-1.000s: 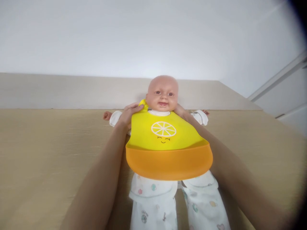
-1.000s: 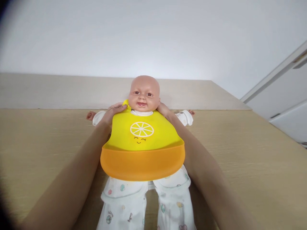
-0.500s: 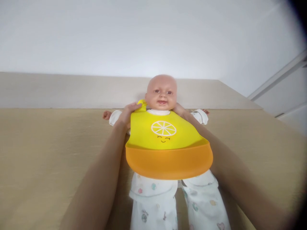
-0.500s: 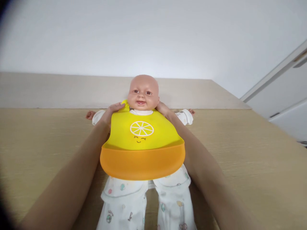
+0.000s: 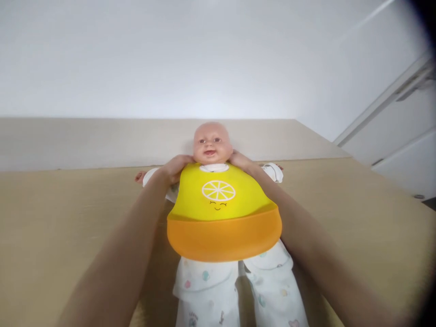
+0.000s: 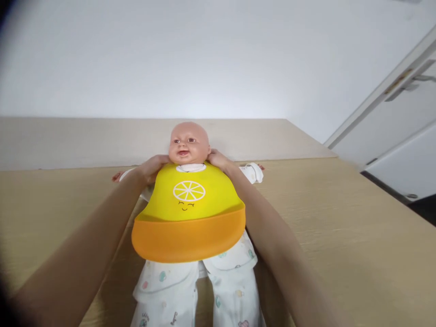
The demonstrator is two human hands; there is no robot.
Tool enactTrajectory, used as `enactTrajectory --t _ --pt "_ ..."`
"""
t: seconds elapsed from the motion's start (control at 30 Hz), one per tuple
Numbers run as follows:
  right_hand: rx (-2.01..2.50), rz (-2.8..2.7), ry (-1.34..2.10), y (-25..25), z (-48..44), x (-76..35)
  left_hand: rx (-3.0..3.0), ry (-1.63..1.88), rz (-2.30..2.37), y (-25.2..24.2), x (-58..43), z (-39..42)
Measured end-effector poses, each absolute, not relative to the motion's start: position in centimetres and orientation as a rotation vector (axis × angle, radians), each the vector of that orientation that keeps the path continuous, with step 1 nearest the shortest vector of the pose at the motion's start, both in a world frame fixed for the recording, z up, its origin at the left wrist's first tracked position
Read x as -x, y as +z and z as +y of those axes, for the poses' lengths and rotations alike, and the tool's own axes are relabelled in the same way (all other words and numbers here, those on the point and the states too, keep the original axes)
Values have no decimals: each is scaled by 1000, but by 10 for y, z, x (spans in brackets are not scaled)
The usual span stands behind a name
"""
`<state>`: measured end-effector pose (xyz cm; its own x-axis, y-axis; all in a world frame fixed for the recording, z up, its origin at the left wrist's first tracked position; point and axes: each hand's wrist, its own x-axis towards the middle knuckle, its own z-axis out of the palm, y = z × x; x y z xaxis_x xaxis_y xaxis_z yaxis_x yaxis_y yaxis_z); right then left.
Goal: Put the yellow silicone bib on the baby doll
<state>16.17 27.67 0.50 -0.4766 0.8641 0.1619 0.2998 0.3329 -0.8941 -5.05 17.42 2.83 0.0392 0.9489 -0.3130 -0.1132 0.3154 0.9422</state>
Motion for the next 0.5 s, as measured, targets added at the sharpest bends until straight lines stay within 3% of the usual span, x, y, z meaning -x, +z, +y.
enactTrajectory --t 0.17,0.37,0.5 --pt "1106 -2091 1098 29 259 -170 -1039 1053 1138 25 58 178" --pt "1339 -2321 770 42 254 -161 -1073 1050 1199 19 67 176" --pt "1377 -2385 756 45 254 -156 -1101 1050 1286 21 70 176"
